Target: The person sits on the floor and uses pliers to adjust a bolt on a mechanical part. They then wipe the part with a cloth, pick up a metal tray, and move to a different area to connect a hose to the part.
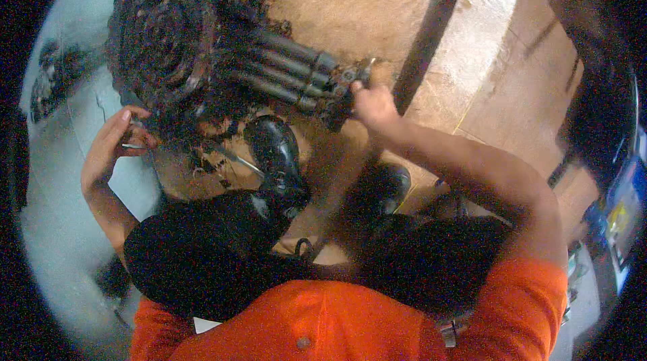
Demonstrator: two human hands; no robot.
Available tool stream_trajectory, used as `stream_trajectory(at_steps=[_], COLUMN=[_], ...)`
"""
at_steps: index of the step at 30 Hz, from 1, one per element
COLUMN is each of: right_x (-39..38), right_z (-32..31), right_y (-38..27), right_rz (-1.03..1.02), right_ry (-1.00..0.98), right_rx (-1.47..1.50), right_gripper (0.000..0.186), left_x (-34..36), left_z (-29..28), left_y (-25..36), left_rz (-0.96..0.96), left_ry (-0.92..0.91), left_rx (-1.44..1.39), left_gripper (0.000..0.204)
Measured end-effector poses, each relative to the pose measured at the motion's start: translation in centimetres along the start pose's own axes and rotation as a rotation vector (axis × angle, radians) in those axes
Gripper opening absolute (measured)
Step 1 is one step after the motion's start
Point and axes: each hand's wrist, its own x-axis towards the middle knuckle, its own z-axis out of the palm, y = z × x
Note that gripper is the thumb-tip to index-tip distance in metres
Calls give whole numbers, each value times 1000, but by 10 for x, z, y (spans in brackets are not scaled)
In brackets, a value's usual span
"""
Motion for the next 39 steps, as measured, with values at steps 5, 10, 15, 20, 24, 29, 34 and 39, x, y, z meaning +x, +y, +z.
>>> stream_trajectory(at_steps=[5,10,15,20,24,29,34,39], right_x=[-21,-10,1,-17,-59,-170,-245,-234], right_z=[11,-21,-31,-47,-89,-163,-243,-257], right_y=[-30,-33,-20,-21,-41,-97,14,135], right_rz=[63,55,-78,-49,-267,-625,-809,-298], right_ry=[-147,-141,-121,-140,46,577,933,945], right_rx=[253,290,179,283,-5,386,49,-164], right_gripper=[29,29,31,37,54,28,34,25], left_x=[-32,8,70,125,91,51,10,-35], left_z=[11,42,129,211,171,85,95,133], left_y=[-40,-81,-144,-259,-170,-41,113,183], left_rz=[-185,-397,-586,31,131,-108,-28,638], left_ry=[40,-132,-451,-417,-746,-849,-591,9], left_rx=[-82,85,184,420,205,622,946,1211], left_gripper=[52,58,63,47,44,49,43,37])
